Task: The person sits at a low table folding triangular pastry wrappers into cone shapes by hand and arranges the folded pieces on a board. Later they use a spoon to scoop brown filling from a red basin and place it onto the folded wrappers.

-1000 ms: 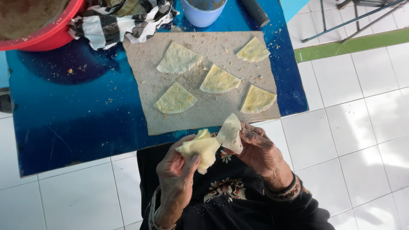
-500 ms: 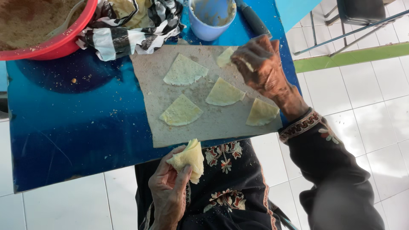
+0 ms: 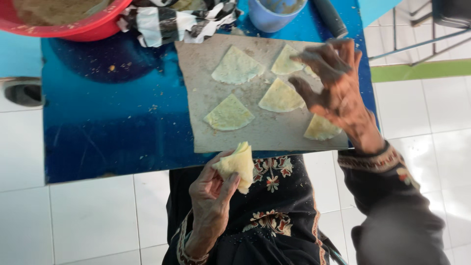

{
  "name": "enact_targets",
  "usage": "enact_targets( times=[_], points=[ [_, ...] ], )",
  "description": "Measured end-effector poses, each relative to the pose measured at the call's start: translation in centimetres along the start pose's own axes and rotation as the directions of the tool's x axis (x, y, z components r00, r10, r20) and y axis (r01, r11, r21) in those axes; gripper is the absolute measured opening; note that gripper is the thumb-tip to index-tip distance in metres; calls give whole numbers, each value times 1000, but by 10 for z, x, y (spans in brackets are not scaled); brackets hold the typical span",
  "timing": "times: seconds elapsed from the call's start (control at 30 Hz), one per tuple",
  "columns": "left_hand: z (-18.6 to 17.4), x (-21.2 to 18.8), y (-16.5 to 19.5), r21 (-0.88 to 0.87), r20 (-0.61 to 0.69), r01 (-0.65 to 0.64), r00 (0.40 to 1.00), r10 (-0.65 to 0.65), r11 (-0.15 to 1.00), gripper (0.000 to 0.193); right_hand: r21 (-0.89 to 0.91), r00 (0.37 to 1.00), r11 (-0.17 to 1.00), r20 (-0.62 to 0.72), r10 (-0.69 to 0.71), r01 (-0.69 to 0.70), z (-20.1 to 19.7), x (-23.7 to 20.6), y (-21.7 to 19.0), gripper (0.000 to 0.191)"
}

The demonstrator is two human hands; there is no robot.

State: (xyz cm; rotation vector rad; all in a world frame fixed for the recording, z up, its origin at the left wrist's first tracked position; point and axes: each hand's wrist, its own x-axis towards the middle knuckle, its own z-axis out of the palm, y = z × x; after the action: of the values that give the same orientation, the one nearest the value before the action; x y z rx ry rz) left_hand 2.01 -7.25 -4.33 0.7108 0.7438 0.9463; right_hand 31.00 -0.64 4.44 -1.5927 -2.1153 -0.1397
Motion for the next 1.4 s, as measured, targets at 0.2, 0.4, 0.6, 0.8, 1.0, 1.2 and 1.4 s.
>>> enact_targets(
  times=[0.2, 0.4, 0.6, 0.8, 1.0, 1.2, 1.4],
  points=[
    [5, 0, -8, 75, 51, -79, 996, 75, 994, 50, 581, 990, 803, -21, -143, 128, 13, -45, -88, 34],
    [9, -2, -14, 116, 116, -265, 961, 252, 957, 48, 507, 997, 862, -71, 22, 17, 17, -75, -115, 28],
    [5, -9, -8, 158, 51, -148, 989, 142, 976, 51, 954, 898, 39, 265, 350, -297, 34, -102, -107, 17],
    [-6, -21, 4, 170, -8, -70, 997, 72, 983, 51, 738, 635, -591, 634, 442, -326, 35, -125, -90, 29],
    [-17, -25, 5, 170, -13, -85, 996, 89, 982, 49, 704, 618, -629, 665, 420, -330, 38, -138, -98, 33],
    [-26, -27, 1, 148, -66, -100, 992, 111, 984, 48, 928, 812, -188, 374, 449, -323, 35, -138, -87, 19],
    [-39, -32, 8, 139, -153, -119, 978, 140, 983, 48, 621, 908, 723, -39, 416, -305, 22, -94, -63, 12]
  ],
)
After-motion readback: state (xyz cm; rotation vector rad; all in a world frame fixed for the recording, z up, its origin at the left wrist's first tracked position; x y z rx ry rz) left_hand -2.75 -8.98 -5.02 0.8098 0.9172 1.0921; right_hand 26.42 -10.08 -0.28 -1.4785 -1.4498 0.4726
